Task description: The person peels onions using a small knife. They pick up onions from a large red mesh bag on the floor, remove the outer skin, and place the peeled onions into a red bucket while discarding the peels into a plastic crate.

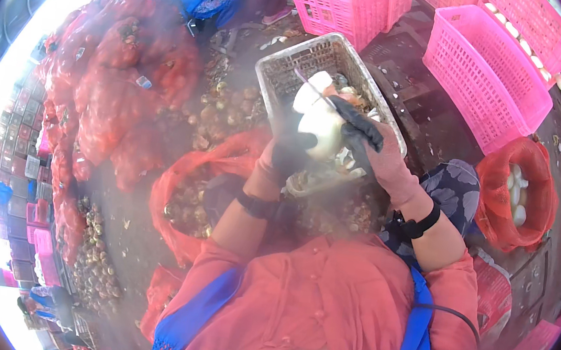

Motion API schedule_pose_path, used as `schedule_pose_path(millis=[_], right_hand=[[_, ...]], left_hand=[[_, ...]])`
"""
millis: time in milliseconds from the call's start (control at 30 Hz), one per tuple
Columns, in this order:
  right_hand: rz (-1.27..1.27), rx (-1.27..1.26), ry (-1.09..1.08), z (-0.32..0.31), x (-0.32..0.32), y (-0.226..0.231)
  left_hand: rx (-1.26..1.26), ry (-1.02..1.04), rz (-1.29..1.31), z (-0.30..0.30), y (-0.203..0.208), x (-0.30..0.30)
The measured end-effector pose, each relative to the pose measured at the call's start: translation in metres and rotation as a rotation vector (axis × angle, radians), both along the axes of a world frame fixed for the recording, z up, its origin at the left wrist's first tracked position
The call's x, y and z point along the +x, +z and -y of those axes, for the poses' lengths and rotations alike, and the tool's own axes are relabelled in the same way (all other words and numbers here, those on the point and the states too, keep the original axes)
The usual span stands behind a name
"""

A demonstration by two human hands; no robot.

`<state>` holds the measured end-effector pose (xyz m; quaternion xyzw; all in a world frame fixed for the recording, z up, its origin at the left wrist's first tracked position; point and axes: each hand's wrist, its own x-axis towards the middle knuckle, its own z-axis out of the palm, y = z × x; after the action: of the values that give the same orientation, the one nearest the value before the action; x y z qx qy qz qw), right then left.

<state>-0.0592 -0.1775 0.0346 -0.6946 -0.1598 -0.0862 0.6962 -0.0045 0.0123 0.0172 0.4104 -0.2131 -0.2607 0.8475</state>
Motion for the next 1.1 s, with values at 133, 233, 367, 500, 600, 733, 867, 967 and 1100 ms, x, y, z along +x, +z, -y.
schedule_pose_path(millis=[133,233,367,500,600,733,867,967,1100], right_hand=[[0.0,-0.076,-0.044,-0.001,-0.001,-0.006],[-0.244,0.277,0.016,0.003,0.003,-0.007],[-0.499,0.481,0.043,0.021,0.019,-0.025],[-0.551,0.594,0.07,0.01,0.019,-0.033],[-0.526,0.606,0.175,0.01,0.017,-0.027],[-0.284,0.309,0.1,0.007,-0.004,-0.009],[0.083,-0.09,0.011,-0.01,-0.008,-0.011],[0.104,-0.183,-0.013,-0.016,-0.008,-0.005],[0.148,-0.373,-0.097,-0.016,-0.011,0.007]], left_hand=[[0.072,-0.027,-0.268,-0.002,-0.02,0.003],[0.087,0.022,-0.125,0.002,-0.009,-0.001],[-0.042,-0.025,-0.003,0.003,-0.002,0.002],[-0.039,0.037,0.066,0.0,0.001,-0.002],[-0.132,0.034,0.097,-0.003,0.002,0.002],[-0.237,0.17,-0.079,-0.011,-0.004,0.001],[-0.256,0.075,-0.038,-0.015,-0.011,0.012],[-0.261,0.099,-0.062,-0.008,-0.008,0.005],[-0.255,0.09,-0.134,-0.005,-0.014,0.004]])
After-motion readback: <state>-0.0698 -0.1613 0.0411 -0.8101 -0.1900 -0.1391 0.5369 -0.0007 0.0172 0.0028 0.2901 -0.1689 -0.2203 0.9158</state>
